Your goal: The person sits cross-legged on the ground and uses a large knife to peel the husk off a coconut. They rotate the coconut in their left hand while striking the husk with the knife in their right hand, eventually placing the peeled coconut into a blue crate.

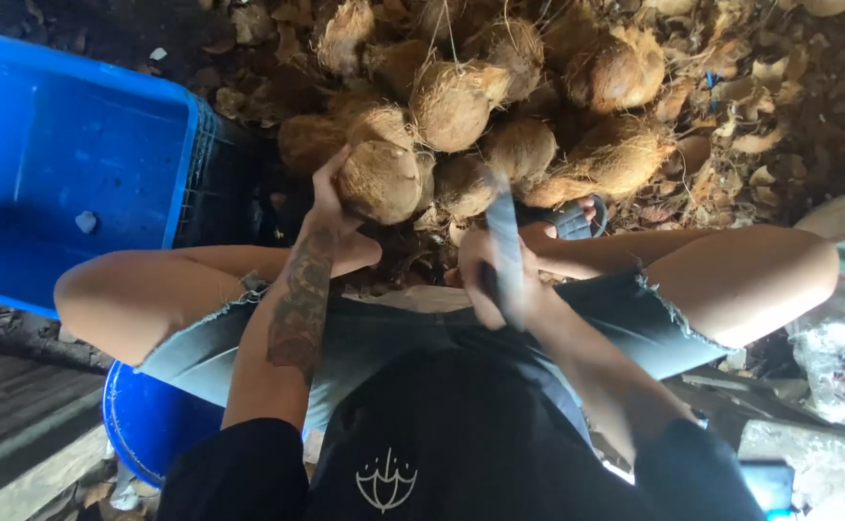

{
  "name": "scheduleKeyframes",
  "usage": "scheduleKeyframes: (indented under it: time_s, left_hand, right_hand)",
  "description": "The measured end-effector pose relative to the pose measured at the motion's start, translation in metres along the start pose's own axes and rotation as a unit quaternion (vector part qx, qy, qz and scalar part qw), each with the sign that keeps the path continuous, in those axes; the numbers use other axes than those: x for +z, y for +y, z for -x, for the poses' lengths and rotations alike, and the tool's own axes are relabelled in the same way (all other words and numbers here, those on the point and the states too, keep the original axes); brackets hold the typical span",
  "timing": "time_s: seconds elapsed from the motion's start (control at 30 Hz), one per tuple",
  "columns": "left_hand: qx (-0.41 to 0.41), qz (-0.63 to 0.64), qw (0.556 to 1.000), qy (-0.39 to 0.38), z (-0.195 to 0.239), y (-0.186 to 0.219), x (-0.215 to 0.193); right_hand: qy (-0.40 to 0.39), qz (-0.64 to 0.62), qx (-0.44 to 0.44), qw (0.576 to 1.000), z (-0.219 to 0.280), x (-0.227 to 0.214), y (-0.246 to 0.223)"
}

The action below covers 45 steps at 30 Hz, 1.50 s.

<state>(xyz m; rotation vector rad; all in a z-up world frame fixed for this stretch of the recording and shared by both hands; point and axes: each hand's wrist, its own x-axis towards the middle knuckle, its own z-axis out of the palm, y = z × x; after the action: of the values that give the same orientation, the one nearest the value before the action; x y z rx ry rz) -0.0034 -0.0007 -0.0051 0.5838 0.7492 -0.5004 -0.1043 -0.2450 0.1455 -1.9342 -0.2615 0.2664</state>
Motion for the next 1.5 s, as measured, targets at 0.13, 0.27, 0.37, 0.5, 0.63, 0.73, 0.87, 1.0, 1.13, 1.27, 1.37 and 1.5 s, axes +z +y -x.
scheduleKeyframes:
  time_s: [0.13, 0.27, 0.37, 0.5, 0.63, 0.73, 0.87, 1.0, 1.13, 1.27, 1.37, 1.5]
  left_hand:
    - [0.007, 0.029, 1.000, 0.003, 0.027, 0.016, 0.028]
    - [0.031, 0.039, 0.998, -0.045, 0.029, 0.024, 0.036]
    - [0.043, 0.052, 0.995, -0.072, 0.017, 0.014, 0.012]
    - [0.040, 0.047, 0.995, -0.072, -0.017, 0.010, -0.016]
    - [0.050, 0.050, 0.992, -0.109, 0.008, 0.008, 0.006]
    - [0.043, 0.018, 0.988, -0.150, 0.008, 0.018, 0.013]
    - [0.058, 0.054, 0.978, -0.191, -0.001, 0.009, 0.004]
    - [0.035, 0.024, 0.988, -0.149, -0.014, 0.009, -0.019]
    - [0.028, 0.053, 0.988, -0.140, -0.016, 0.008, -0.014]
    - [0.033, 0.036, 0.994, -0.093, -0.013, 0.010, -0.010]
    - [0.027, 0.036, 0.993, -0.110, -0.024, 0.005, -0.012]
    - [0.042, 0.055, 0.987, -0.148, -0.031, 0.006, -0.019]
  right_hand:
    - [-0.130, 0.143, 0.298, 0.935, -0.005, 0.006, 0.028]
    - [-0.003, 0.046, 0.265, 0.963, -0.009, -0.005, 0.024]
    - [0.045, -0.014, 0.000, 0.999, 0.005, -0.013, -0.007]
    - [0.114, -0.123, -0.206, 0.964, 0.016, 0.009, 0.035]
    - [0.030, 0.192, 0.138, 0.971, 0.003, 0.023, 0.047]
    - [-0.066, 0.068, 0.327, 0.940, -0.006, 0.014, 0.057]
    - [0.002, 0.010, 0.174, 0.985, 0.000, 0.002, 0.022]
    - [0.067, -0.063, -0.142, 0.986, 0.010, -0.009, 0.009]
    - [-0.050, -0.662, 0.018, 0.748, 0.013, 0.038, 0.142]
    - [-0.026, 0.163, 0.193, 0.967, 0.005, 0.032, 0.073]
    - [-0.031, 0.145, 0.236, 0.960, 0.008, 0.021, 0.050]
    - [-0.067, 0.009, 0.265, 0.962, 0.005, 0.015, 0.024]
